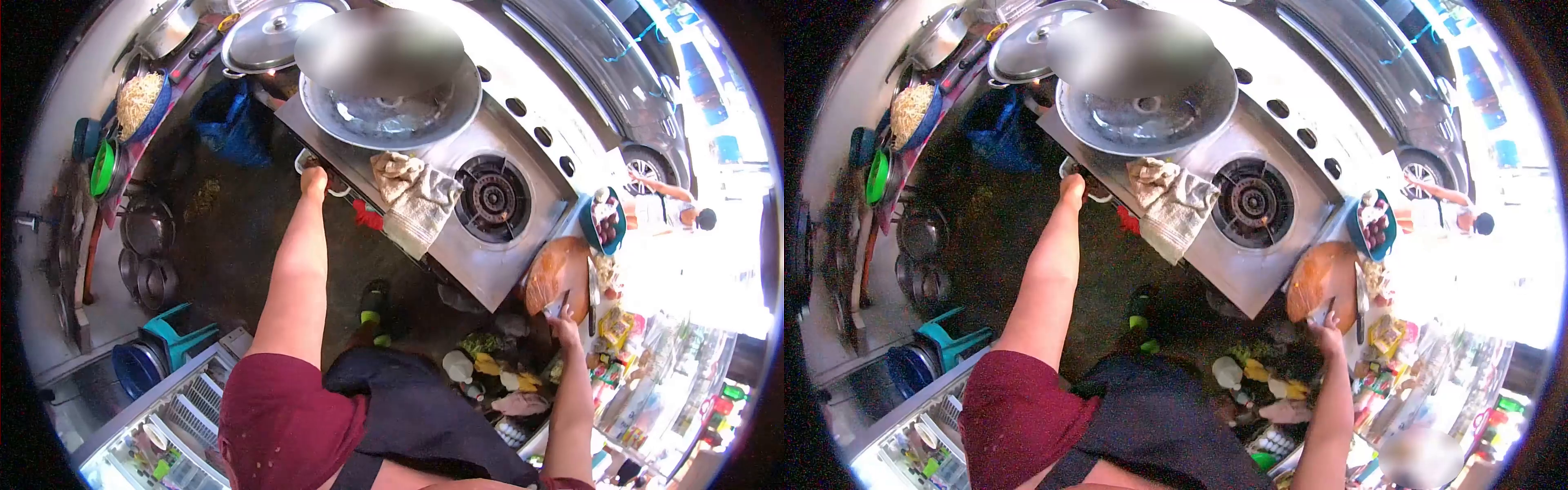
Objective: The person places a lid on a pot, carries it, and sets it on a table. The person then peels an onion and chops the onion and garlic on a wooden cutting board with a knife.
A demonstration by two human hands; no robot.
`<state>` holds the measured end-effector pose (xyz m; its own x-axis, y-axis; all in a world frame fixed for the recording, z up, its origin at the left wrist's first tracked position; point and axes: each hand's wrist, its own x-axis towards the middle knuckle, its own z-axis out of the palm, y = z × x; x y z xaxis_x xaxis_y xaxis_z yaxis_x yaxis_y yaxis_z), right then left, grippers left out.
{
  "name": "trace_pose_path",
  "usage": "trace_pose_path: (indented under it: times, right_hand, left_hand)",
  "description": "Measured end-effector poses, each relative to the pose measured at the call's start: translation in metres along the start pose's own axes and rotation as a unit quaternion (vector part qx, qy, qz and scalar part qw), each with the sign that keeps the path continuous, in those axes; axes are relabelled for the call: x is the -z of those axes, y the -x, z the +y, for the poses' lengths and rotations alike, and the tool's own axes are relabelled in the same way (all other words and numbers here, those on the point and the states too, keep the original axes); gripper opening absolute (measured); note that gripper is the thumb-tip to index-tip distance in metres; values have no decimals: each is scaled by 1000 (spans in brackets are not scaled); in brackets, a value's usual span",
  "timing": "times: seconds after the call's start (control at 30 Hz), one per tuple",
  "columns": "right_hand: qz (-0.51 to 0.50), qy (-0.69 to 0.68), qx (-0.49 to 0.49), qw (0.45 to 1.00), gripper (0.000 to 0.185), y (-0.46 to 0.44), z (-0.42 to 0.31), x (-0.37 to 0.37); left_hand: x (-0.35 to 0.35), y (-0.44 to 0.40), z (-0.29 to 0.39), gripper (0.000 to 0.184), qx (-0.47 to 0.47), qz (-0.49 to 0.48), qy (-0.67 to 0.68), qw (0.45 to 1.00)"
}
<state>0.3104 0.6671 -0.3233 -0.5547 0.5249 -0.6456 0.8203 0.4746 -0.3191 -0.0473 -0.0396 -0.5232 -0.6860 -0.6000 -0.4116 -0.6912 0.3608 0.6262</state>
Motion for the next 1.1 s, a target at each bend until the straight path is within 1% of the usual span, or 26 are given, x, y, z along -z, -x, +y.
trace_pose_path:
  times: [0.07,0.1,0.13,0.17,0.2,0.23,0.27,0.3,0.33,0.4,0.47,0.5,0.57,0.6,0.63,0.67,0.7,0.73,0.77,0.83,0.87,0.93,1.0,1.07,1.1]
  right_hand:
    - [7,48,29,998,107,1,1,4]
    - [6,67,33,997,106,-7,11,5]
    - [5,83,41,996,105,-16,16,4]
    - [-8,128,50,991,106,-16,9,5]
    - [-20,172,59,983,106,-10,6,7]
    - [-20,95,36,995,106,-38,34,4]
    - [-18,18,13,1000,106,-69,65,2]
    - [-48,27,-4,998,107,-74,62,6]
    - [-58,18,-10,998,108,-60,47,11]
    - [-64,2,-18,998,110,-49,31,15]
    - [-65,19,48,997,108,-58,41,12]
    - [-59,29,81,995,106,-60,48,12]
    - [-24,100,85,991,109,-43,38,10]
    - [-11,153,58,986,116,-31,23,12]
    - [-19,120,40,992,119,-30,19,11]
    - [-29,86,24,996,121,-28,19,9]
    - [-26,75,20,997,122,-25,19,7]
    - [-24,66,17,997,123,-20,18,7]
    - [-21,52,7,998,123,-18,17,9]
    - [-28,121,29,992,123,-13,15,12]
    - [-28,112,22,993,123,-8,15,13]
    - [-59,124,50,989,122,2,8,28]
    - [-49,132,52,989,121,19,1,39]
    - [-68,202,131,968,119,33,1,58]
    - [-52,117,151,980,102,44,3,77]
  left_hand:
    - [-16,6,-16,53,39,-21,71,997]
    - [-1,75,13,54,-37,153,-12,987]
    - [1,114,15,47,-247,268,-76,928]
    - [13,166,37,40,-360,269,-61,891]
    - [16,204,52,36,-435,171,-4,884]
    - [9,225,55,41,-500,71,-18,863]
    - [4,248,64,59,-545,11,-30,838]
    - [-8,260,63,71,-564,3,-138,814]
    - [-36,261,44,74,-527,-48,-214,821]
    - [-51,272,39,69,-516,-5,-248,820]
    - [-47,278,57,64,-456,-62,-259,849]
    - [-47,278,61,59,-477,-45,-260,838]
    - [-61,268,51,54,-512,-12,-258,820]
    - [-61,265,50,54,-532,-5,-280,799]
    - [-50,276,61,56,-500,-44,-313,806]
    - [-49,279,64,60,-495,-41,-340,799]
    - [-52,279,63,62,-492,-29,-359,792]
    - [-49,281,67,67,-483,-50,-387,784]
    - [-52,278,67,68,-483,-42,-401,777]
    - [-51,288,73,68,-472,-41,-422,773]
    - [-45,298,81,68,-461,-49,-430,775]
    - [-50,297,77,68,-463,-43,-432,773]
    - [-49,297,79,70,-455,-55,-449,767]
    - [-47,289,89,74,-433,-100,-491,749]
    - [-29,323,121,71,-400,-105,-569,711]
